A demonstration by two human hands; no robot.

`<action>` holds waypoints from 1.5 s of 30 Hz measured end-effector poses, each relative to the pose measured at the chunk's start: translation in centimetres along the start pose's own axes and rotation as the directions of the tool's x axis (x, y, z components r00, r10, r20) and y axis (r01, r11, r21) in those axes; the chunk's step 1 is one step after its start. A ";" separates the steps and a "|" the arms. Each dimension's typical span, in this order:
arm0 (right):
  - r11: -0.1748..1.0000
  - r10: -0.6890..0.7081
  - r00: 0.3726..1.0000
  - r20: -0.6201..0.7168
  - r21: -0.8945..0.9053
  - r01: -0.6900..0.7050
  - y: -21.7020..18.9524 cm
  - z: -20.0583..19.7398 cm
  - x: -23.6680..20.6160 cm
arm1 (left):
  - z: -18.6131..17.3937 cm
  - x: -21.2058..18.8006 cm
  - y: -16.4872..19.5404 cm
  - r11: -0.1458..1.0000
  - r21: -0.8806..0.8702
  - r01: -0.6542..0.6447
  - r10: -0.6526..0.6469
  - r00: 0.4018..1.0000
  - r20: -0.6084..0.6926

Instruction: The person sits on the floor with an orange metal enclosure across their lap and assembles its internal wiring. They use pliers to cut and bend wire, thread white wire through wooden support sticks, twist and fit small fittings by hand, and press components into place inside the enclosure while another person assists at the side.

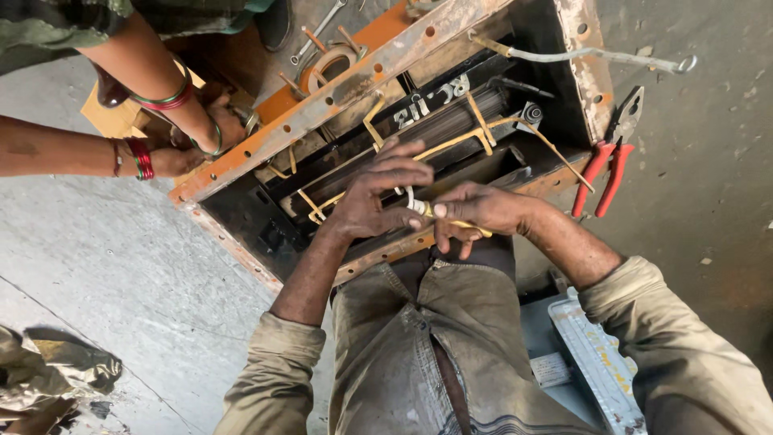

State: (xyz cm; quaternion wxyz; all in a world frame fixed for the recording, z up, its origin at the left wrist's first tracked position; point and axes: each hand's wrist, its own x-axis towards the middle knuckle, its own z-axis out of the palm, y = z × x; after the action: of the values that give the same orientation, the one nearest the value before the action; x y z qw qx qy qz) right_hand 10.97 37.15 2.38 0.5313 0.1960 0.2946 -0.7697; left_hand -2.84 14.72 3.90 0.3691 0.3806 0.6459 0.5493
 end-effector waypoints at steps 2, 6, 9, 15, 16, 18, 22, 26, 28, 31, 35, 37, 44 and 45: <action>0.953 -0.259 0.963 -0.074 -0.178 0.243 0.6 0.2 0.1 | 0.4 -0.2 -1.0 1.000 -0.018 0.011 -0.011 1.000 -0.002; -0.062 -0.888 0.450 0.094 -0.994 0.086 1.3 1.7 -0.4 | 0.7 -0.1 -2.7 0.969 -0.149 0.197 -0.194 0.980 0.031; -0.098 -0.936 0.346 0.066 -0.992 -0.074 1.1 2.4 -0.7 | 0.3 0.3 -2.7 0.999 -0.009 0.042 -0.041 0.998 0.040; 0.999 0.030 0.996 -0.088 0.040 -0.026 -0.1 0.0 0.7 | 0.5 0.0 -2.9 0.998 0.054 -0.020 0.024 0.997 -0.067; 0.990 -0.119 0.981 -0.151 -0.088 0.107 0.0 0.0 1.0 | 0.6 -0.1 -3.2 1.000 0.021 -0.002 0.003 0.999 -0.044; 0.879 -0.410 0.888 -0.210 -0.353 0.322 0.7 0.6 1.4 | 0.5 -0.2 -4.0 0.998 -0.049 0.045 -0.046 0.999 -0.004; -0.071 -0.952 0.299 0.059 -0.997 -0.032 1.4 1.9 1.3 | -0.3 0.1 -4.6 0.990 -0.127 0.066 -0.063 0.998 0.022; 0.775 -0.542 0.712 -0.447 -0.594 0.217 0.2 0.8 2.1 | -0.6 0.3 -3.9 1.000 -0.030 0.003 -0.004 1.000 -0.026; 0.991 -0.129 0.940 -0.316 -0.062 0.116 -0.1 0.0 2.3 | -0.5 0.2 -3.8 1.000 -0.008 0.021 -0.021 0.998 -0.055; 0.967 -0.254 0.942 -0.221 -0.089 0.240 0.1 -0.4 2.8 | -0.3 -0.1 -4.5 0.998 -0.038 0.059 -0.062 0.995 -0.083; 0.170 -0.907 0.411 -0.094 -0.973 0.153 1.4 0.6 2.9 | -0.5 0.0 -5.5 0.988 -0.129 0.090 -0.094 0.995 -0.028; -0.011 -0.953 0.302 0.032 -0.997 0.073 1.7 0.5 2.9 | -0.8 0.2 -5.4 0.989 -0.121 0.081 -0.080 0.997 0.006; 0.964 -0.250 0.961 -0.119 0.060 0.258 1.5 -2.4 4.8 | -0.7 -0.1 -5.2 0.996 -0.040 0.083 -0.086 0.993 -0.080; 0.963 -0.256 0.953 -0.161 0.043 0.266 1.6 -2.4 5.0 | -0.6 -0.3 -5.5 0.995 -0.034 0.092 -0.094 0.992 -0.089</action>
State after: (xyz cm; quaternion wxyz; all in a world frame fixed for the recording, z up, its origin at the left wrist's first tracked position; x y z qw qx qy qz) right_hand 10.62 34.85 -2.85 0.3939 0.2313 0.3331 -0.8249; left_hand -3.72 13.58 -1.47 0.3704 0.3191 0.6706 0.5579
